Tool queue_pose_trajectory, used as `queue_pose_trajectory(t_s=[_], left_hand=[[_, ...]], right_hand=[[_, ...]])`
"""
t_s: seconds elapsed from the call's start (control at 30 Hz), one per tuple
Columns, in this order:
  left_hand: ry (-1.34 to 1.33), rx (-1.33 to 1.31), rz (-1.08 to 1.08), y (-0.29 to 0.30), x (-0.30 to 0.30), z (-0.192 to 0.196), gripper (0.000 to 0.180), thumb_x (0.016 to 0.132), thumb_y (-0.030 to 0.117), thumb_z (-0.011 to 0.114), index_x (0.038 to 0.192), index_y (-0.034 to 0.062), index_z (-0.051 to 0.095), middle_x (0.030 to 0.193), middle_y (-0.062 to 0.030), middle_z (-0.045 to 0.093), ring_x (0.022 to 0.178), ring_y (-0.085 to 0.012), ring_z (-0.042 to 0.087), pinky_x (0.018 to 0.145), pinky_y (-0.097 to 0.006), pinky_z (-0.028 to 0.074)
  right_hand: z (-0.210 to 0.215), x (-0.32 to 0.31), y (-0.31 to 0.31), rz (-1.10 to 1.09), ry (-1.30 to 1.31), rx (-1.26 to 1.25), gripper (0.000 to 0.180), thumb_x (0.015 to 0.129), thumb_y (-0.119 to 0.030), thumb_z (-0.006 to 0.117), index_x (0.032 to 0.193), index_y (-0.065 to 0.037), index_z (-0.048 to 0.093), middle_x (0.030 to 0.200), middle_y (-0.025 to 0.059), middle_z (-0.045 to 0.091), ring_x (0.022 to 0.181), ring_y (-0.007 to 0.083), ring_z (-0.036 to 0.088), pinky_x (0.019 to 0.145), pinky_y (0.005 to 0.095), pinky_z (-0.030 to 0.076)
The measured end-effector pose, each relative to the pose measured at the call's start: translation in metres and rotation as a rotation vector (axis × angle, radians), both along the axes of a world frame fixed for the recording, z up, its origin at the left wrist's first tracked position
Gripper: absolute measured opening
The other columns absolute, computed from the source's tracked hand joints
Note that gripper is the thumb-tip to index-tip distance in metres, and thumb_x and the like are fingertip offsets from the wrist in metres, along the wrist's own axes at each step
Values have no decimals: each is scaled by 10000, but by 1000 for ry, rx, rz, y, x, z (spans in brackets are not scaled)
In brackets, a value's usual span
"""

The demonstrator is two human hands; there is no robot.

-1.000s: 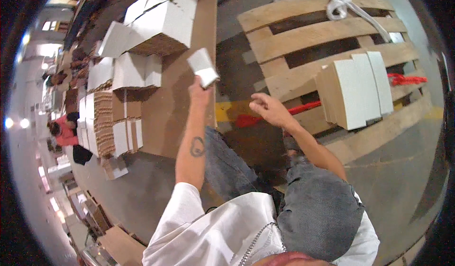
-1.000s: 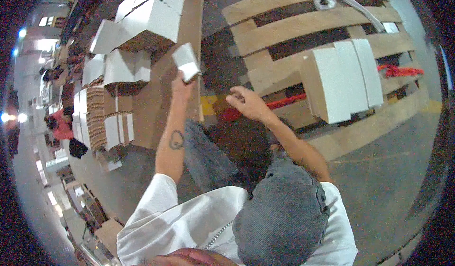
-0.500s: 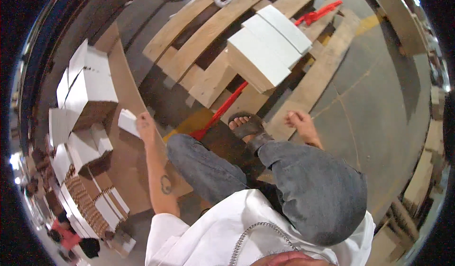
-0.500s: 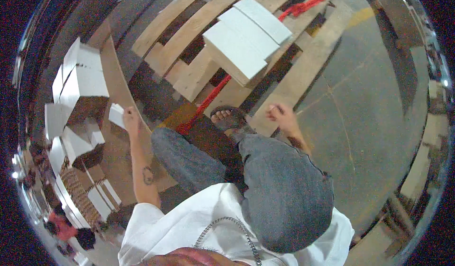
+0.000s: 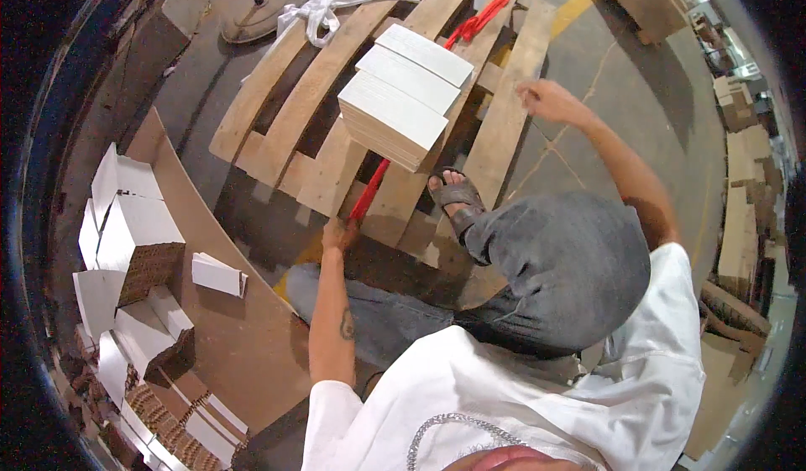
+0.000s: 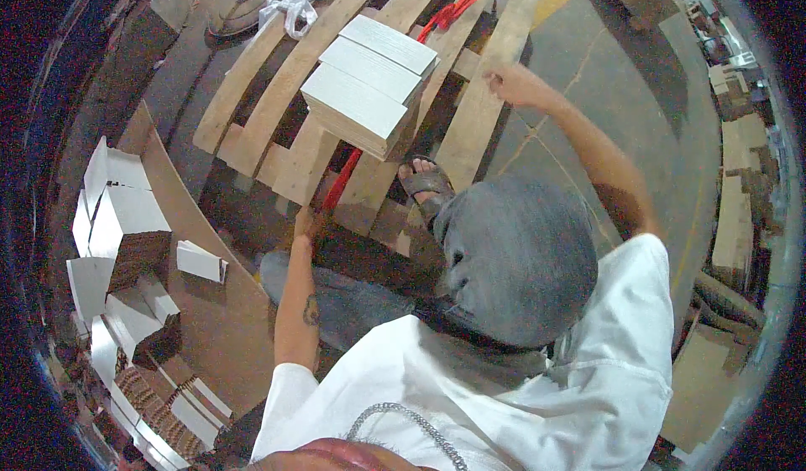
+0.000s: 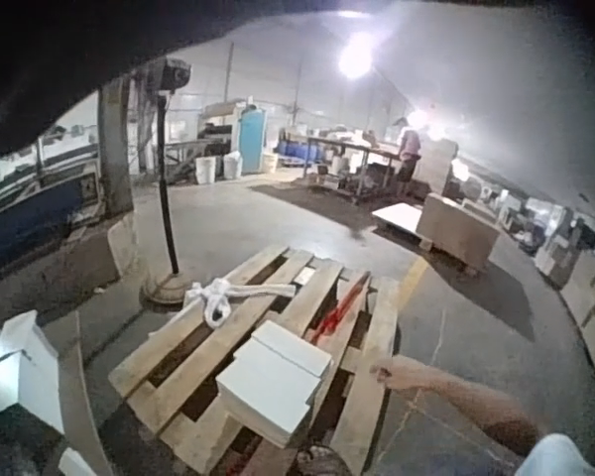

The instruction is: The person stacks white rectangular blocks on a wooden pallet and ties a red fabric ribbon around the stack into a bow.

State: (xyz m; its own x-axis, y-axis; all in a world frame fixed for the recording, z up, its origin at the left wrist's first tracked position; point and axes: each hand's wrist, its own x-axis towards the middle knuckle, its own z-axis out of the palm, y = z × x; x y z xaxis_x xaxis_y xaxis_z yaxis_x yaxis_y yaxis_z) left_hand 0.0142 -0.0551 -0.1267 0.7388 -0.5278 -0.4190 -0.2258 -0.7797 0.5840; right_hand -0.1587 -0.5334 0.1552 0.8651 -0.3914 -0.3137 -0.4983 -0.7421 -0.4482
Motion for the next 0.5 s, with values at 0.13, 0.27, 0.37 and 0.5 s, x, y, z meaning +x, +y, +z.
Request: queue_pose_trajectory(t_s=[0.13, 0.27, 0.37, 0.5], left_hand=[[14, -203, 35, 44, 18, -20, 426, 845, 369, 650, 902, -53, 673, 802, -227, 679, 749, -364, 663, 669, -440, 498], [439, -558, 448, 59, 5, -20, 257, 869, 218, 680, 906, -37, 674, 701, -127, 656, 647, -228, 623, 619, -397, 474], [576, -549, 602, 68, 6, 11, 212, 883, 204, 680, 920, -5, 670, 690, -69, 617, 645, -168, 561, 619, -353, 448], [339, -232, 378, 79, -1, 85, 236, 912, 227, 656, 953, -5, 658, 711, -61, 604, 649, -143, 530, 617, -307, 425]], right_hand=[[-18, 96, -51, 233, -71, -359, 309, 893, -130, 490, 1154, -13, 607, 973, 210, 671, 868, 354, 659, 779, 417, 518], [-84, 160, -115, 124, -112, -405, 319, 883, -227, 520, 1069, -2, 650, 1007, 241, 666, 986, 375, 639, 831, 454, 503], [-127, 205, -144, -286, -54, -310, 453, 865, -407, 576, 1033, 2, 670, 1069, 253, 654, 1053, 375, 618, 875, 455, 492], [-157, 255, -157, -520, -94, -333, 804, 763, -724, 572, 1086, 6, 670, 1208, 299, 588, 1186, 442, 534, 980, 566, 420]])
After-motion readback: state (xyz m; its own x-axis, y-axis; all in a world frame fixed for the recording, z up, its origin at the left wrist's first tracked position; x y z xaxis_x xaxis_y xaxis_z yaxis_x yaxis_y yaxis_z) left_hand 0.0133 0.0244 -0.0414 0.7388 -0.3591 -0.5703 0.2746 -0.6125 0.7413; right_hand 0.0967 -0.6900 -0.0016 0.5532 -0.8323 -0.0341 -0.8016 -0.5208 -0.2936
